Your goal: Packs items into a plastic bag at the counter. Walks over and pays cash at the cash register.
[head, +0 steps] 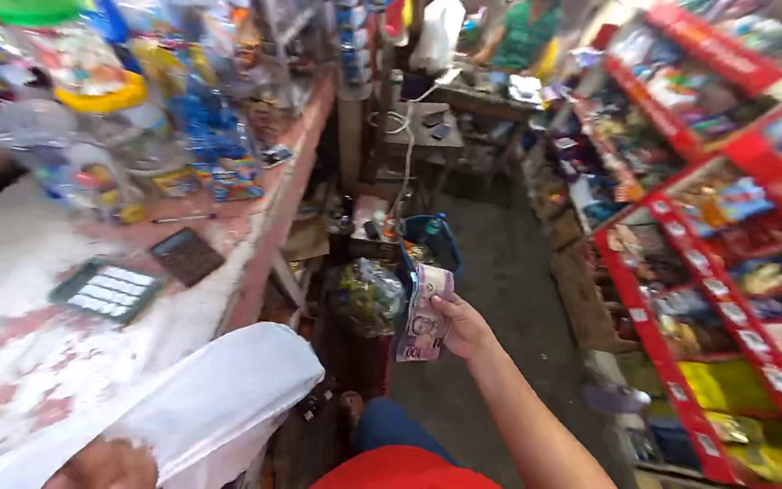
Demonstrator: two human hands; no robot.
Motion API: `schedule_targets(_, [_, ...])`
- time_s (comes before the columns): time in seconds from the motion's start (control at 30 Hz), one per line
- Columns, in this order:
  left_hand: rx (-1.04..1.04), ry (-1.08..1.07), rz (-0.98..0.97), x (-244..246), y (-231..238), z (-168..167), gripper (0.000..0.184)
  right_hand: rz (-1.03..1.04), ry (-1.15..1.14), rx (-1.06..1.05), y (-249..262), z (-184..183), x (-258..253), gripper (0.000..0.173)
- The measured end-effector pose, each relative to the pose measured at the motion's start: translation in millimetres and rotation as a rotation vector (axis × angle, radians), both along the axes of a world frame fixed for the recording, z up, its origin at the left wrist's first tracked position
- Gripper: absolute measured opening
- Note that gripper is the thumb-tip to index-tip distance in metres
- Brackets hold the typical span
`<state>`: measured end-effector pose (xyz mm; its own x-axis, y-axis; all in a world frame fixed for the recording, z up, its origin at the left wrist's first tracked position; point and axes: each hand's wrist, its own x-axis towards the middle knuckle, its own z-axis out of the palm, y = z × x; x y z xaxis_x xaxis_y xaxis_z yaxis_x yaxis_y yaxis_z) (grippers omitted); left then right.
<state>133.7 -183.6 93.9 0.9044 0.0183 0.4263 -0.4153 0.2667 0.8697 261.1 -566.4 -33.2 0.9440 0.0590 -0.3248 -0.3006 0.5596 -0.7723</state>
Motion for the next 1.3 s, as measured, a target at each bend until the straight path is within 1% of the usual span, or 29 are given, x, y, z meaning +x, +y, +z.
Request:
schedule_targets(0.03, [-0.024,0.046,-0.047,8,-14,-6,0.019,-0.020,-0.008,0.009,-16,3,-12,0.020])
schedule_targets(0.1, [-0.004,0.132,-0.110,24,-38,-21,0.015,-0.040,-0.065,0.054,-50,4,-32,0.022])
schedule_targets(0.13, [0.011,0.184,-0.120,33,-53,-27,0.016,-0.055,-0.104,0.085,-68,2,-39,0.023])
schedule_targets(0.23, [0.052,0.315,-0.181,57,-106,-42,0.030,-0.125,-0.171,0.184,-116,-9,-48,0.025])
schedule_targets(0.33, [0.106,0.336,-0.295,83,-161,-61,0.023,-0.178,-0.201,0.291,-161,-29,-42,0.025])
schedule_targets(0.43, [0.143,0.376,-0.331,117,-218,-86,0.026,-0.155,-0.286,0.344,-216,-54,-23,0.022])
schedule_targets(0.53, [0.167,0.417,-0.314,164,-275,-123,0.030,-0.099,-0.364,0.334,-284,-79,8,0.020])
schedule_targets(0.63, [0.129,0.529,-0.178,220,-345,-152,0.030,-0.061,-0.388,0.306,-356,-90,49,0.024])
schedule_targets(0.7, [0.151,0.572,-0.105,259,-391,-161,0.025,-0.049,-0.377,0.296,-398,-94,79,0.027])
schedule_targets(0.73, [0.183,0.557,-0.107,279,-411,-165,0.023,-0.050,-0.372,0.290,-417,-95,93,0.028])
schedule_targets(0.8, [0.350,0.479,-0.135,313,-446,-174,0.021,-0.069,-0.351,0.274,-450,-99,119,0.031])
schedule_targets(0.83, [0.492,0.428,-0.128,333,-461,-177,0.027,-0.074,-0.348,0.266,-465,-100,134,0.033])
schedule_targets(0.9, [0.823,0.357,-0.029,377,-491,-178,0.054,-0.074,-0.372,0.268,-496,-100,176,0.036])
schedule_targets(0.93, [0.939,0.342,0.027,400,-506,-181,0.059,-0.080,-0.386,0.275,-510,-103,197,0.037])
schedule_targets(1.0, [1.046,0.329,0.103,450,-540,-194,0.055,-0.113,-0.397,0.265,-537,-109,240,0.039])
schedule_targets(1.07, [1.039,0.314,0.079,506,-579,-208,0.053,-0.167,-0.369,0.231,-564,-114,281,0.041])
schedule_targets(1.1, [0.986,0.312,0.013,534,-602,-210,0.053,-0.188,-0.351,0.209,-578,-114,304,0.042])
schedule_targets(1.13, [0.899,0.322,-0.089,562,-625,-211,0.054,-0.198,-0.332,0.205,-592,-115,327,0.042])
schedule_targets(1.17, [0.764,0.369,-0.232,586,-650,-212,0.055,-0.195,-0.311,0.214,-605,-115,348,0.041])
schedule_targets(1.23, [0.504,0.515,-0.509,626,-702,-211,0.049,-0.150,-0.276,0.232,-631,-115,386,0.040])
schedule_targets(1.27, [0.447,0.559,-0.606,643,-729,-210,0.045,-0.122,-0.264,0.235,-644,-113,406,0.039])
schedule_targets(1.3, [0.436,0.588,-0.678,659,-754,-208,0.043,-0.096,-0.256,0.242,-657,-112,425,0.039])
